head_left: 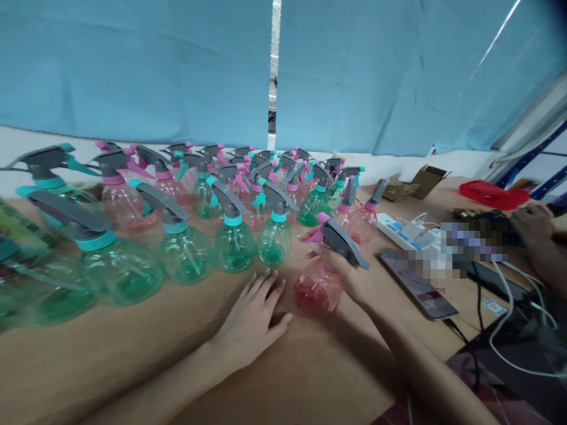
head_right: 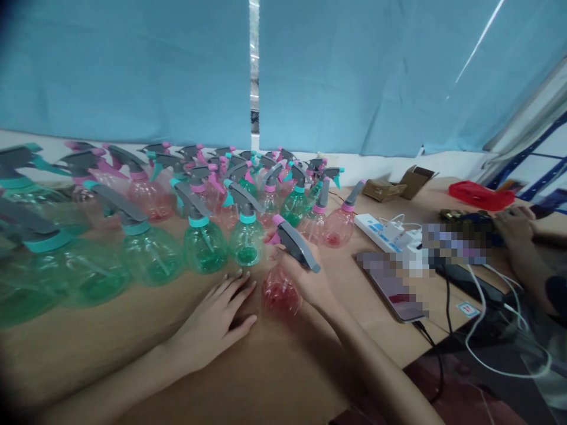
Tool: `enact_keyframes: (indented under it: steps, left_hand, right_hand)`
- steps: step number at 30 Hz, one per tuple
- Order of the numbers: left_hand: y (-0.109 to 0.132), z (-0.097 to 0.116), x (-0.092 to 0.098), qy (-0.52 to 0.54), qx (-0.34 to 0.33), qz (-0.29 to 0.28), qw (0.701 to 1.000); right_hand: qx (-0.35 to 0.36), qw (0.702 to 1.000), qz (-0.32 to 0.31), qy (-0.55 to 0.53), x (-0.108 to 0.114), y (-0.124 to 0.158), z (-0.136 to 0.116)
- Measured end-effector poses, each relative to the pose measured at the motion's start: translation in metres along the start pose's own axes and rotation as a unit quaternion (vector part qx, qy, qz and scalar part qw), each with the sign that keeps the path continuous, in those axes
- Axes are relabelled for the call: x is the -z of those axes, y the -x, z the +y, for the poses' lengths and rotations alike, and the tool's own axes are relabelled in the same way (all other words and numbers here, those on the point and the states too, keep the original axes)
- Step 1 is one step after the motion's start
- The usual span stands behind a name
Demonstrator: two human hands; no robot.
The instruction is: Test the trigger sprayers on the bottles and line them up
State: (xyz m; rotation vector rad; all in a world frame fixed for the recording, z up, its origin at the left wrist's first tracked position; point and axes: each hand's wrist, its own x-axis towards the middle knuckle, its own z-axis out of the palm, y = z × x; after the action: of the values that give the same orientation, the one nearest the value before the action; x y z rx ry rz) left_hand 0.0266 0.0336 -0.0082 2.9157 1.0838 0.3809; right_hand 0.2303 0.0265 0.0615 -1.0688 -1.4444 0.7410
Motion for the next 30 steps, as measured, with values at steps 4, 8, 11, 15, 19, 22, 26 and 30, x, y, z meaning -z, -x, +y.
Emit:
enact_keyframes:
  steps: [4, 8, 11, 15, 19, 22, 26, 30]
  left_hand:
    - [0.0003, -0.0008, -0.0003, -0.001, 0.000, 0.002, 1.000]
    - [-0.0002, -0.0009, -0.0011, 0.010, 0.006, 0.005, 1.000]
    - [-0.0004, -0.0010, -0.0020, 0.014, 0.003, 0.011, 1.000]
    - [0.0005, -0.0009, -0.0015, 0.005, 0.000, 0.009, 1.000]
    - [0.0015, -0.0007, -0.0002, 0.005, -0.001, 0.006, 1.000]
    - [0.0012, -0.0010, -0.0005, 0.011, 0.003, 0.011, 1.000]
    - [0.0005, -0.0017, -0.0021, 0.012, 0.003, 0.008, 1.000]
    - [0.0000, -0.0016, -0.0022, 0.014, 0.001, 0.010, 1.000]
  right_hand:
    - [0.007, 1.000, -0.005, -0.002, -0.0004, -0.0004, -0.0024]
    - [0.009, 1.000, 0.001, -0.001, -0.0012, 0.0001, -0.0040]
    - [0.008, 1.000, 0.003, -0.012, -0.0015, 0.0008, -0.0033]
    - [-0.005, 1.000, 0.020, 0.007, -0.0018, 0.0006, 0.0005]
    - [-0.023, 0.998, 0.041, 0.051, -0.0025, -0.0006, -0.0007]
    - [-0.020, 0.995, 0.044, 0.082, -0.0026, -0.0008, -0.0052]
    - [-0.003, 0.995, 0.047, 0.092, -0.0022, -0.0017, -0.0057]
    - [0.007, 0.997, 0.045, 0.067, -0.0020, -0.0036, 0.0001]
